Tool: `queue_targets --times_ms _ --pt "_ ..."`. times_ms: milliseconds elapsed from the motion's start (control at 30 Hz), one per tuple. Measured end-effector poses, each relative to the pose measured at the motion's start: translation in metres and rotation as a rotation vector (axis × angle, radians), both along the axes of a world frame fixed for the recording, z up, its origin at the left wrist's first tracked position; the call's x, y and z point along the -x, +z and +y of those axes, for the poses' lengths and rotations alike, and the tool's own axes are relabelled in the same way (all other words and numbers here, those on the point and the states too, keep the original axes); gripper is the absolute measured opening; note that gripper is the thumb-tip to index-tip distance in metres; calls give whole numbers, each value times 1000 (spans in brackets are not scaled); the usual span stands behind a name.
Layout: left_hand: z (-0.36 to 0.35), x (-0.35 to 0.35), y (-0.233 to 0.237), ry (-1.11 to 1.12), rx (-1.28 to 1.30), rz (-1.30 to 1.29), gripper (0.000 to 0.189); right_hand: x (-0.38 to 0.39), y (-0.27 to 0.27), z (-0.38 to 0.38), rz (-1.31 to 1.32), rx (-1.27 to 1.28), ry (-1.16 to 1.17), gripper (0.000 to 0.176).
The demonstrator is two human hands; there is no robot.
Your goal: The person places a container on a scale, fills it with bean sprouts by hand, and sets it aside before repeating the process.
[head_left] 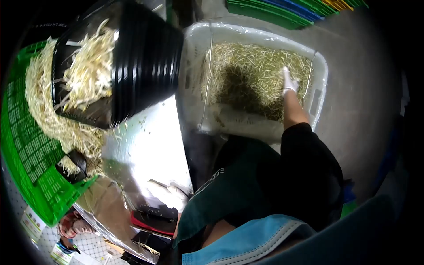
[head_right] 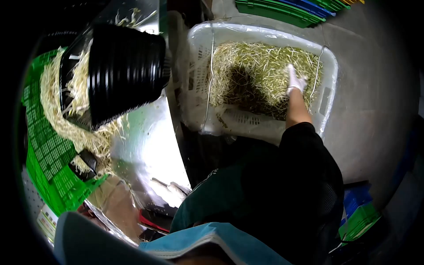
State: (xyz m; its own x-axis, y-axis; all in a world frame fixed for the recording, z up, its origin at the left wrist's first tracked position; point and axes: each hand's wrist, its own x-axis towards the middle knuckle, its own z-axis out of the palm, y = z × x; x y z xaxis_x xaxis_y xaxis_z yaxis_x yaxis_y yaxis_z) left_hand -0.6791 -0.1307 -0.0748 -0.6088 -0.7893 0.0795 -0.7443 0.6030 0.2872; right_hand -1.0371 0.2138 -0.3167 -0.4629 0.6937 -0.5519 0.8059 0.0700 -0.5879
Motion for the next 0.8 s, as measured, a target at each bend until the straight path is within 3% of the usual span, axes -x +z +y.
queue_targets --times_ms 33,100,133,167,200,233,267,300,333,400,467,500,533,567,633,667,733,767,800 --pt "0 0 0 -7 -1 11 62 2 -18 -9 30 51 69 121" --pt "0 0 -3 -22 0 34 61 8 -1 -39 -106 35 265 121" --pt "-2 -1 -2 -28 3 50 61 5 6 -60 -38 118 245 119" --pt "-1 -1 -2 -28 -1 54 61 4 -21 -73 13 249 282 117" --pt "-1 0 -3 -27 -6 58 61 3 24 -100 -72 210 372 114" --pt "1 0 -3 -22 -12 64 61 7 -6 -108 -13 342 600 107" --pt "1 0 -2 -18 -20 73 61 -1 -85 -129 224 146 777 100" --pt "1 0 -2 -9 -25 84 61 -4 -46 -145 100 384 706 95" --pt "2 -1 -2 0 -35 95 60 -4 -12 -147 200 631 891 93" --pt "2 -2 -3 13 -56 113 60 -6 -15 -148 -4 447 1072 83" --pt "3 -5 -2 51 -94 121 60 -1 15 -114 168 -20 1003 74" --pt "2 -6 -3 68 -110 128 60 10 18 -87 107 78 846 67" --pt "3 -8 -3 88 -129 144 60 13 32 -56 112 -122 818 66" --pt "0 -13 -6 97 -119 145 60 10 11 -26 230 -306 743 65" --pt "-7 -22 -14 -80 23 132 59 0 -14 19 147 -506 710 77" --pt "-7 -20 -14 -112 49 128 60 -12 -33 31 -77 -308 620 89" --pt "-7 -16 -12 -119 67 116 60 -37 -65 -6 -134 -339 601 96" --pt "-6 -14 -11 -125 72 112 60 -50 -89 -30 -16 -166 475 92" --pt "-5 -13 -9 -132 74 111 60 -55 -85 -54 -18 -20 589 86"
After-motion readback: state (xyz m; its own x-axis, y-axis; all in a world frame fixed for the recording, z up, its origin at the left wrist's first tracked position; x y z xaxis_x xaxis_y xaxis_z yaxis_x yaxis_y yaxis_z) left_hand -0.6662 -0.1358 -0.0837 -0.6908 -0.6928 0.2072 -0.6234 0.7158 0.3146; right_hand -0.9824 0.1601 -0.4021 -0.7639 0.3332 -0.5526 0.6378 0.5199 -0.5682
